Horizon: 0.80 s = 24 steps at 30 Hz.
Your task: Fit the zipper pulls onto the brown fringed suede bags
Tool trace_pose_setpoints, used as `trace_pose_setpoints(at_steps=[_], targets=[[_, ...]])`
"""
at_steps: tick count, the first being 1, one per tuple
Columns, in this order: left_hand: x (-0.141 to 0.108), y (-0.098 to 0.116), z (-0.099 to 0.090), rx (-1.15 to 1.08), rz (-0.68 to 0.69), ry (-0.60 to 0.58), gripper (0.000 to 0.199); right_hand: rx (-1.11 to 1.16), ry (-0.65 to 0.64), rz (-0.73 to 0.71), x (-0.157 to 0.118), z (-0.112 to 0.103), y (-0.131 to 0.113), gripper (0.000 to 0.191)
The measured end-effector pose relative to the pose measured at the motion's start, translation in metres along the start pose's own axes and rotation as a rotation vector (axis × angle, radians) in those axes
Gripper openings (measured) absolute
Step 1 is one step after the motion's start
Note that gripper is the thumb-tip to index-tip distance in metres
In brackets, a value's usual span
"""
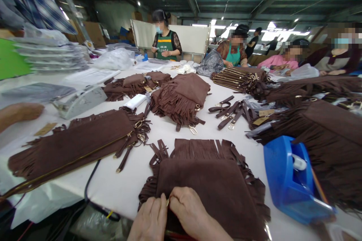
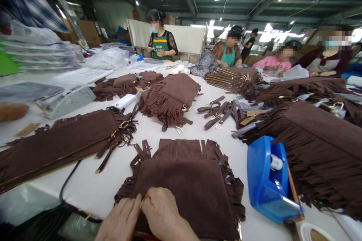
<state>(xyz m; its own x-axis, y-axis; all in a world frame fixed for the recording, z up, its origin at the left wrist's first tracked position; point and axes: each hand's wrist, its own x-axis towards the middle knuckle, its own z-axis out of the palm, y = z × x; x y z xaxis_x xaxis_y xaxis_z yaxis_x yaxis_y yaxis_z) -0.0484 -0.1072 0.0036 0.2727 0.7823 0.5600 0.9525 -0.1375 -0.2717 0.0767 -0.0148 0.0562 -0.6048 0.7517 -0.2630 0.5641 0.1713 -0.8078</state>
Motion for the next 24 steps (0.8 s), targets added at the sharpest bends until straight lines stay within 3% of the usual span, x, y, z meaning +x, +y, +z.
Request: trace_pose_setpoints(at_steps=[6,13,18,24], targets=[[-0.0021,-0.0049,0.0036,-0.068,0.028,0.080,0.033,0.160,0.023,0.035,0.0011,0.0017,-0.0009,0.015],[0.0020,-0.0048,0.0034,-0.280,-0.134,0.093,0.025,0.431,0.013,0.016,-0.0015,0.0004,0.0009,0.017],[0.0017,-0.0023,0.0021,-0.255,-0.127,0.129,0.026,0.613,-0.061,0.135,-0.0014,-0.0025,-0.0027,0.018],[0.0020,0.0007,0.0045,-0.247,-0.157,0.187,0.033,0.602,-0.124,0.150,-0.0028,-0.0069,-0.0073,0.014]])
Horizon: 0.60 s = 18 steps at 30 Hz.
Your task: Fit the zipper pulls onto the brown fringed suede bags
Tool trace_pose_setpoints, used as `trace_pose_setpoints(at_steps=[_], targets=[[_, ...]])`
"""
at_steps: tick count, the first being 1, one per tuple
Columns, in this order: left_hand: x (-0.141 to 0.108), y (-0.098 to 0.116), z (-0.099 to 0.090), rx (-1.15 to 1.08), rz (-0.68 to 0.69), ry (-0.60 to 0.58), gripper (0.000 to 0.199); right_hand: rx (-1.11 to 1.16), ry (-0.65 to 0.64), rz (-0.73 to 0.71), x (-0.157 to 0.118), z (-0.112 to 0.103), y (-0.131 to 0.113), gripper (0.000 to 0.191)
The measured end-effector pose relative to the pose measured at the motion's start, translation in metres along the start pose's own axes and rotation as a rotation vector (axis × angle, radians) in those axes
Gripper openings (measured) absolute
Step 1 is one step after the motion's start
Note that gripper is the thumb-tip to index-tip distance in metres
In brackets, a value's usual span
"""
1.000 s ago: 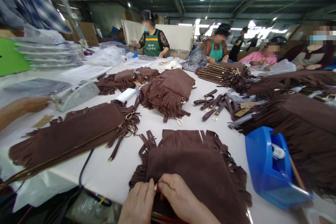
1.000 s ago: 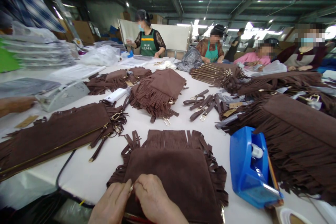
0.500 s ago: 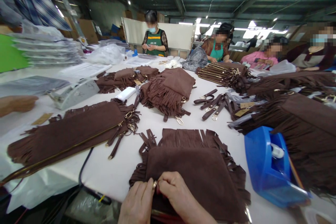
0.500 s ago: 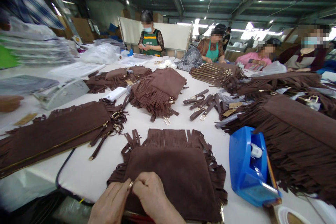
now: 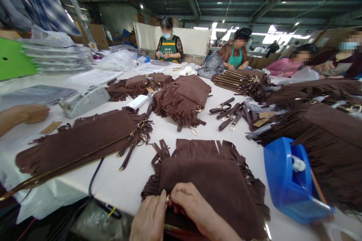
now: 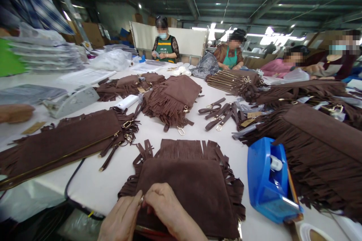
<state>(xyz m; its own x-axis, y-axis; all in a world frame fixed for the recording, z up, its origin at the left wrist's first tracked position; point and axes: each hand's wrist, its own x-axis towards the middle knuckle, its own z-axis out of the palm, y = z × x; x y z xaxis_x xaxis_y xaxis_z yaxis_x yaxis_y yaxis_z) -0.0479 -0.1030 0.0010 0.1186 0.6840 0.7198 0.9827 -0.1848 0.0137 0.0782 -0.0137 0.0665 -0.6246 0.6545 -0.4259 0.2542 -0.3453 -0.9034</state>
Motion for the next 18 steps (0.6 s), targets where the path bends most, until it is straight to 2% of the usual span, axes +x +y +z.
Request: trace_pose_setpoints(at_steps=[4,9,18], targets=[[-0.001,-0.003,-0.004,0.070,0.091,-0.107,0.033,0.000,0.017,0.007,0.002,0.001,-0.001,0.013],[-0.006,-0.006,-0.006,0.137,0.177,-0.116,0.034,-0.016,0.061,0.016,0.008,0.004,0.003,0.014],[-0.013,-0.004,-0.002,0.111,0.110,-0.065,0.030,0.019,0.104,0.070,0.013,0.008,0.000,0.017]])
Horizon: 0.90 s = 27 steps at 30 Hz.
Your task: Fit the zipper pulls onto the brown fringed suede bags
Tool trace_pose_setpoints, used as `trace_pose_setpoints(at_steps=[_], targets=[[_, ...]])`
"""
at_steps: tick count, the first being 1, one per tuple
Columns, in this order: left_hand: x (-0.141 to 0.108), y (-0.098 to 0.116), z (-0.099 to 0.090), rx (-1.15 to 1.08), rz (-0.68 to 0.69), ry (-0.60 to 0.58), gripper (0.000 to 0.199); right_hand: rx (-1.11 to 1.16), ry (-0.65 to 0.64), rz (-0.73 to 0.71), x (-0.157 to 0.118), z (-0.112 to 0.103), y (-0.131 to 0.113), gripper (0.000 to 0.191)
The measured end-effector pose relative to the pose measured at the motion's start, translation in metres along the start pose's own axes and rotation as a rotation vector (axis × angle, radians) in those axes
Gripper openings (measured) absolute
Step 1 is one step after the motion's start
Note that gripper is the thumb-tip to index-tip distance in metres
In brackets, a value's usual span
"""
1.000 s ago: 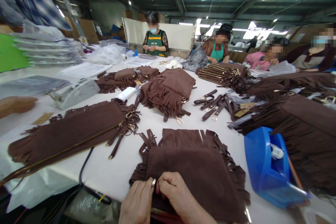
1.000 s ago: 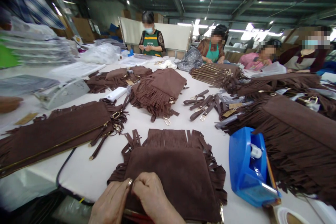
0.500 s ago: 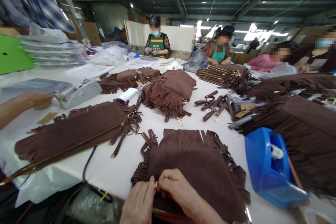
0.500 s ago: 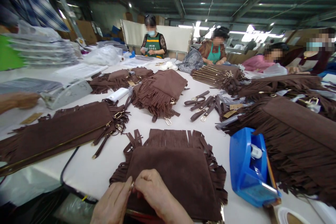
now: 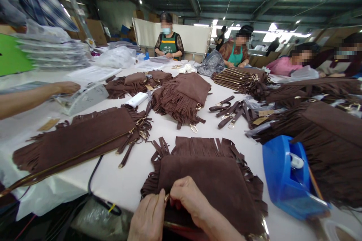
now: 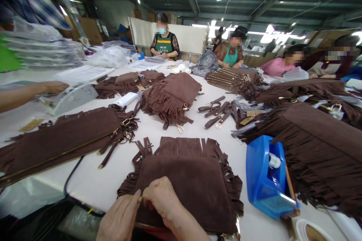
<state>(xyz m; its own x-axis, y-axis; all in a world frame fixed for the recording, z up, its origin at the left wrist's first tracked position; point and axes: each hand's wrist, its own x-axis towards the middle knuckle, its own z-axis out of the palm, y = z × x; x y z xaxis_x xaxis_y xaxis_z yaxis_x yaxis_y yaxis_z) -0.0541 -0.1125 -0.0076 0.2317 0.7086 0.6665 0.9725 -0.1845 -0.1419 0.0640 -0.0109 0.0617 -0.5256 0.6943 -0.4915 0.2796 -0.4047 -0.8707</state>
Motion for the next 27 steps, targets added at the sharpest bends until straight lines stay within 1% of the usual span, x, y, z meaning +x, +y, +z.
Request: trace_pose_setpoints(at_steps=[4,7,11,13,16,18,21,24,27], targets=[[0.004,0.000,0.003,-0.045,-0.022,0.055,0.028,0.018,0.017,0.035,-0.001,0.002,-0.006,0.018],[0.016,0.000,0.004,-0.099,-0.103,0.089,0.027,0.033,0.007,0.046,-0.002,0.001,-0.008,0.017],[0.029,0.001,0.003,-0.255,-0.214,0.063,0.021,0.071,0.007,0.028,-0.004,-0.004,-0.003,0.014],[0.029,0.003,0.003,-0.310,-0.260,0.058,0.020,0.097,0.007,0.000,-0.005,-0.006,-0.001,0.012],[0.022,0.005,0.005,-0.324,-0.295,0.065,0.022,0.130,-0.007,-0.028,-0.007,-0.008,0.002,0.013],[0.018,0.005,0.006,-0.311,-0.291,0.059,0.023,0.149,-0.022,-0.045,-0.008,-0.008,0.003,0.017],[0.014,0.006,0.007,-0.274,-0.246,0.056,0.027,0.164,-0.020,-0.061,-0.008,-0.008,0.004,0.019],[0.014,0.005,0.006,-0.253,-0.191,0.084,0.034,0.137,-0.010,-0.033,-0.006,-0.008,0.004,0.017],[0.014,0.004,0.004,-0.225,-0.150,0.110,0.041,0.107,-0.031,-0.002,-0.004,-0.007,0.002,0.016]])
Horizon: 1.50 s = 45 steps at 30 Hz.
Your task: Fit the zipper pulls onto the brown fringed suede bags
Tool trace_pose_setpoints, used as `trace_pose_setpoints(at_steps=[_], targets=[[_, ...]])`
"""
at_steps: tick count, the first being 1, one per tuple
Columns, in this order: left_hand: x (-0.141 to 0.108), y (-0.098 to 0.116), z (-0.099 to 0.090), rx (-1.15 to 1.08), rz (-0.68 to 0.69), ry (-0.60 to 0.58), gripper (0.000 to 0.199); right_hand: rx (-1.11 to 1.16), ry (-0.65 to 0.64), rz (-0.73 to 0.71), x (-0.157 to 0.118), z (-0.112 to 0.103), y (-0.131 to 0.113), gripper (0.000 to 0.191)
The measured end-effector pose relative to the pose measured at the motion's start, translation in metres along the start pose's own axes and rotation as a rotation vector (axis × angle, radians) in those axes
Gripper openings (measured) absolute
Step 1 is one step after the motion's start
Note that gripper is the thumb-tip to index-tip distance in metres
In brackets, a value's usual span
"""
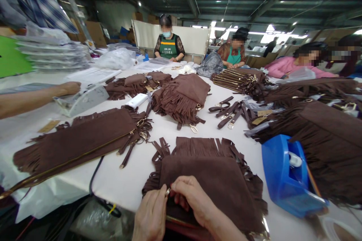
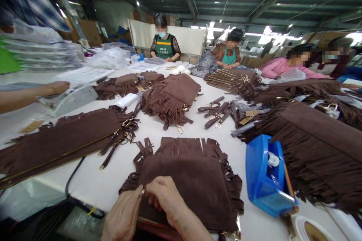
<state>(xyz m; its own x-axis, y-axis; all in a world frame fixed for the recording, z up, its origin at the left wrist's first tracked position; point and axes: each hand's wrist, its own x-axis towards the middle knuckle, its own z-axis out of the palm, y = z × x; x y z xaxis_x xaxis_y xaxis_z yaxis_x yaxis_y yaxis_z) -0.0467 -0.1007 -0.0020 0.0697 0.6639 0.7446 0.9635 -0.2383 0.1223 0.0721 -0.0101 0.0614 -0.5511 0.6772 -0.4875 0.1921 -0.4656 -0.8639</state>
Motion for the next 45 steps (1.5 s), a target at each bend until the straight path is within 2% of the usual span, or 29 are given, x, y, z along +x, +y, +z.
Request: trace_pose_setpoints(at_steps=[6,11,17,23,29,34,39,45], targets=[[-0.002,0.000,-0.002,0.040,0.022,-0.031,0.049,-0.017,-0.011,0.036,0.002,0.000,-0.003,0.011],[-0.006,-0.001,-0.003,0.096,0.040,-0.076,0.046,0.000,-0.008,0.045,0.004,0.000,-0.002,0.010],[-0.006,0.000,-0.001,0.091,0.033,-0.072,0.041,0.008,0.026,0.078,0.003,0.007,-0.006,0.012],[0.002,0.003,0.002,0.013,-0.087,-0.064,0.029,0.027,0.040,0.096,-0.001,0.012,-0.007,0.013],[0.004,0.001,-0.005,-0.201,-0.178,-0.129,0.024,0.035,0.064,0.078,0.001,0.008,-0.001,0.007],[0.004,-0.001,-0.011,-0.273,-0.179,-0.151,0.028,-0.012,0.079,-0.001,0.001,0.010,0.002,0.007],[0.003,0.001,-0.006,-0.268,-0.334,-0.140,0.021,-0.132,0.104,-0.080,0.002,0.015,0.008,0.009],[0.005,0.002,-0.006,-0.337,-0.469,-0.146,0.022,-0.240,0.162,-0.150,0.006,0.016,0.011,0.010]])
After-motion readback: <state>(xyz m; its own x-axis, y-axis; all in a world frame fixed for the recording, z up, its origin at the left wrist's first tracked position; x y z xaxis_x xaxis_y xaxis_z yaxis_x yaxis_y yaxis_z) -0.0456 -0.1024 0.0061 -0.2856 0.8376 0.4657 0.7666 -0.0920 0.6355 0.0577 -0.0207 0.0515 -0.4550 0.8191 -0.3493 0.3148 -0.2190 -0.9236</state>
